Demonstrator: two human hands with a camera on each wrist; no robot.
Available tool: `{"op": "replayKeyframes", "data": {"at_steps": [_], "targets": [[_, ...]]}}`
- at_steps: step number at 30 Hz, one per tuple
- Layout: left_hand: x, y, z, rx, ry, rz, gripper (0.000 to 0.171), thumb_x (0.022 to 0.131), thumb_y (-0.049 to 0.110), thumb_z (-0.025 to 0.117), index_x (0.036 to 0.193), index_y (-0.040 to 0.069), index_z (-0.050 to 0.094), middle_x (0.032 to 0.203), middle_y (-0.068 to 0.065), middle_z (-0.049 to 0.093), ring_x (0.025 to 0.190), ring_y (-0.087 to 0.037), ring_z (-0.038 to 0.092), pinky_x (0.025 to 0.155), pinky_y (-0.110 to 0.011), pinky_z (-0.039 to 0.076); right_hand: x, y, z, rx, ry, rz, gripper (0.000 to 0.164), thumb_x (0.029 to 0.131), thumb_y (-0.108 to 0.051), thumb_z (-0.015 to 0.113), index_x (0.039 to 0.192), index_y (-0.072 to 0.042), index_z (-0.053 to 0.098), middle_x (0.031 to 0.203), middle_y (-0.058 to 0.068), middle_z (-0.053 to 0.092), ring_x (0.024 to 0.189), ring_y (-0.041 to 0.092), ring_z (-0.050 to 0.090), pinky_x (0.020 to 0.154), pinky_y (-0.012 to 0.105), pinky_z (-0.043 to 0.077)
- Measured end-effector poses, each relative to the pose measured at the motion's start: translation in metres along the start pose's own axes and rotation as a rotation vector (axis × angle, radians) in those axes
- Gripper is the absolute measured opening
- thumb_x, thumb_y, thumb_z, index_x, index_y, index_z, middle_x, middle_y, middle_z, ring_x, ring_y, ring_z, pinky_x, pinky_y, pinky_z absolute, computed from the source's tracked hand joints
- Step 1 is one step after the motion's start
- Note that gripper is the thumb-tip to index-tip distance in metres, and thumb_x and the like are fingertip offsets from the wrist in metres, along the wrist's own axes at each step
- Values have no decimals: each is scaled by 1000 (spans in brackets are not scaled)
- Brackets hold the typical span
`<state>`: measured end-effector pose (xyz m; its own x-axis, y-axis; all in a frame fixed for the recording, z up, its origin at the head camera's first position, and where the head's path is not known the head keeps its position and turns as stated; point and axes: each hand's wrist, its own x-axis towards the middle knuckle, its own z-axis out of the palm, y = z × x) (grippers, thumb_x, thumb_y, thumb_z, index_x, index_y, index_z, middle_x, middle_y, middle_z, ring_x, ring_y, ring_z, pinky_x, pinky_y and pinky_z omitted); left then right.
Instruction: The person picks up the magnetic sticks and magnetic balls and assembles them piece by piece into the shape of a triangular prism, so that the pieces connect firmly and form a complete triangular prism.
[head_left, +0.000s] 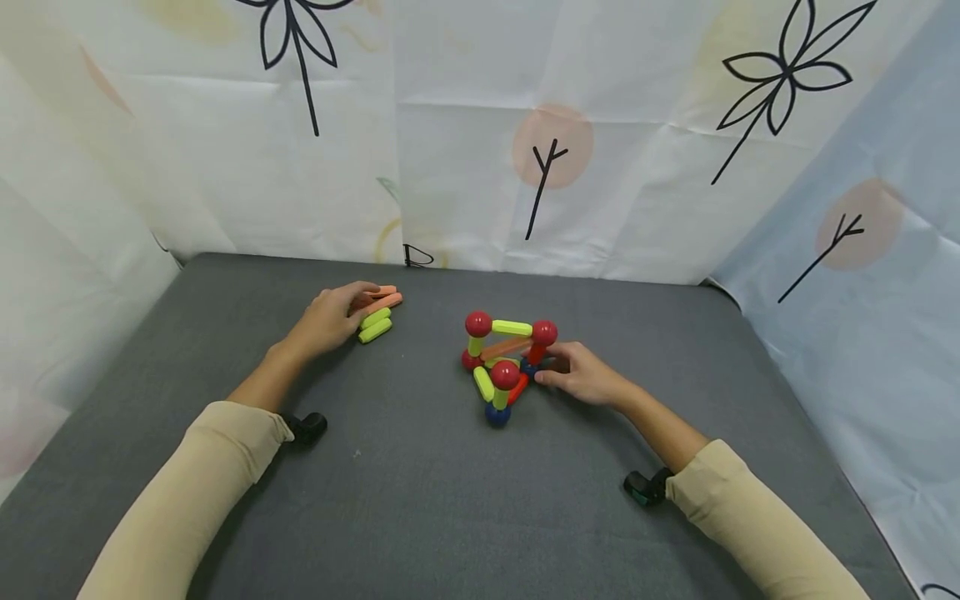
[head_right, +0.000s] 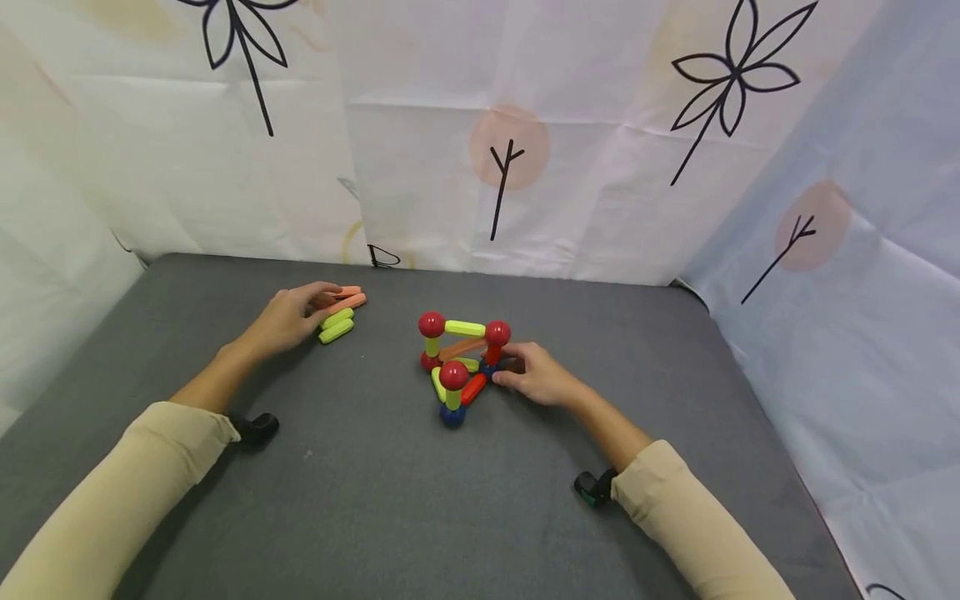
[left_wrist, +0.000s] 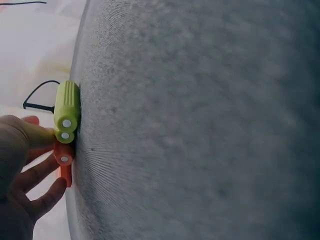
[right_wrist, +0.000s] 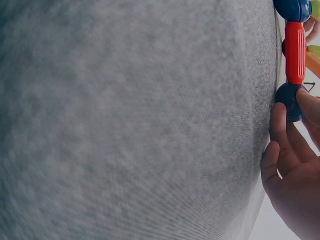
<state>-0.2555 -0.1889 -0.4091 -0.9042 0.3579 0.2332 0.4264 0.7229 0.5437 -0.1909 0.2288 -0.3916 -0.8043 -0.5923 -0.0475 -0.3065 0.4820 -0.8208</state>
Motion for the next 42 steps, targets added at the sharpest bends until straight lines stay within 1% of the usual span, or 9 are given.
{"op": "replayKeyframes", "data": {"at_steps": [7,10,13,17,20,23,26,33,42], "targets": [[0,9,-7,51,-75,-19,41,97,13,65,137,6,58,121,-18,68,106,-33,66,79,-49,50,-1,-2,1,3,1,3,37,96,-4,64,131,4,58,129,20,62,105,30,63,88,38,52],[-2,10,-9,57,-71,-12,43,97,12,65,139,5,55,119,-21,68,105,-35,66,82,-52,49,-1,-2,1,3,-1,4,38,96,-5,64,132,4,58,130,20,61,106,30,63,88,36,53],[-3,14,-9,-43,-22,2,47,95,7,67,139,0,51,116,-24,68,103,-36,66,85,-53,49,-1,-2,1,7,-2,6,38,96,-5,64,133,4,58,130,20,61,107,30,63,88,34,53],[-6,29,-7,-304,6,-26,53,93,3,67,141,-1,47,118,-24,66,104,-35,68,81,-43,55,-1,-1,2,11,-3,4,38,96,-5,64,132,4,58,130,20,61,109,30,63,89,33,53],[-10,46,-3,-520,-50,-59,54,91,0,68,140,-5,46,118,-24,63,103,-34,67,79,-33,56,-1,0,2,10,-3,-6,38,96,-5,64,132,5,58,130,20,61,109,31,64,88,33,53],[-16,62,8,-667,-115,-62,50,90,2,71,134,-10,52,115,-22,63,100,-28,69,78,-28,55,0,0,2,10,-2,-9,39,96,-5,65,133,4,58,130,19,62,108,30,64,88,32,53],[-21,77,21,-718,-169,-63,41,90,9,74,124,-10,60,111,-16,69,97,-18,69,80,-30,55,0,0,3,9,-2,-10,39,95,-4,64,133,4,58,130,19,62,106,29,65,86,30,53],[-27,106,50,-805,-277,-108,33,94,14,70,121,-5,66,105,-13,74,97,-22,71,86,-39,56,0,2,2,8,2,-10,38,95,-4,65,132,5,58,127,20,63,102,29,65,81,29,54],[-26,121,74,-832,-322,-79,29,94,14,70,116,-5,68,101,-12,74,91,-22,71,84,-39,57,-1,0,2,23,1,5,37,96,-4,64,131,4,59,127,20,62,103,30,65,83,30,54]]}}
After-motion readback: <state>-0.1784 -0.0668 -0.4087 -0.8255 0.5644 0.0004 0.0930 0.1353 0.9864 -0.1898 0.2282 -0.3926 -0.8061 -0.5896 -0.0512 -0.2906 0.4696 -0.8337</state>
